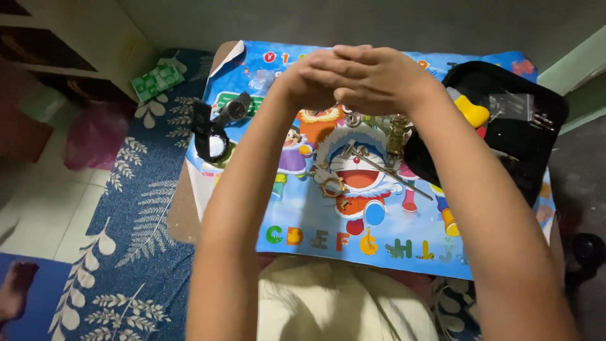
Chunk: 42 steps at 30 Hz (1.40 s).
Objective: A person uses precision tools to repair and manipulate the internal components of a watch movement on a workspace mat.
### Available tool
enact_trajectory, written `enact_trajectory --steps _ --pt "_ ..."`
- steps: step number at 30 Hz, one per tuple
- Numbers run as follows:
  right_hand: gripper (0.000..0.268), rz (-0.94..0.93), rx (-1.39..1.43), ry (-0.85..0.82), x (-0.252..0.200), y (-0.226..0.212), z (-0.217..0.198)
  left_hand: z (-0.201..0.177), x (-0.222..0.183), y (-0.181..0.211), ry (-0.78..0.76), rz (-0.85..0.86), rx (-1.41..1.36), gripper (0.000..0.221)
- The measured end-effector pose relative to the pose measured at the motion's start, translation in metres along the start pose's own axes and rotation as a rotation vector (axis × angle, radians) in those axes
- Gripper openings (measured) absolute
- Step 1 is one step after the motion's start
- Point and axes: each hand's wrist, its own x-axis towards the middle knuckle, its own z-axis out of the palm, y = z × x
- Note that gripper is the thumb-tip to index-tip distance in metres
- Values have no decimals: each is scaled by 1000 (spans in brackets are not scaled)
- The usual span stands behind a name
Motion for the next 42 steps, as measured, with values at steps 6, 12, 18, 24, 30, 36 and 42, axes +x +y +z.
enact_trajectory --steps 6,12,18,24,30,36,42 --pt "29 52 253 321 -2 -22 -26 -47 -3 -29 744 -294 -1694 2" --pt "39 -32 828 606 21 -65 -112 -145 9 -98 -421 -709 -1165 13" --pt "24 157 1524 726 40 -84 -163 -251 16 -162 -1495 -925 -330 24" --pt "24 243 1744 746 47 -88 -163 -275 9 -179 -1780 -978 70 24" --pt "25 392 1967 743 38 -96 -159 -295 9 -170 -1702 -985 111 17" --pt "26 549 2178 735 15 -101 -133 -308 7 -165 -1479 -1172 145 7" --pt "27 681 2402 737 8 -114 -124 -313 -3 -161 -1396 -1127 130 11"
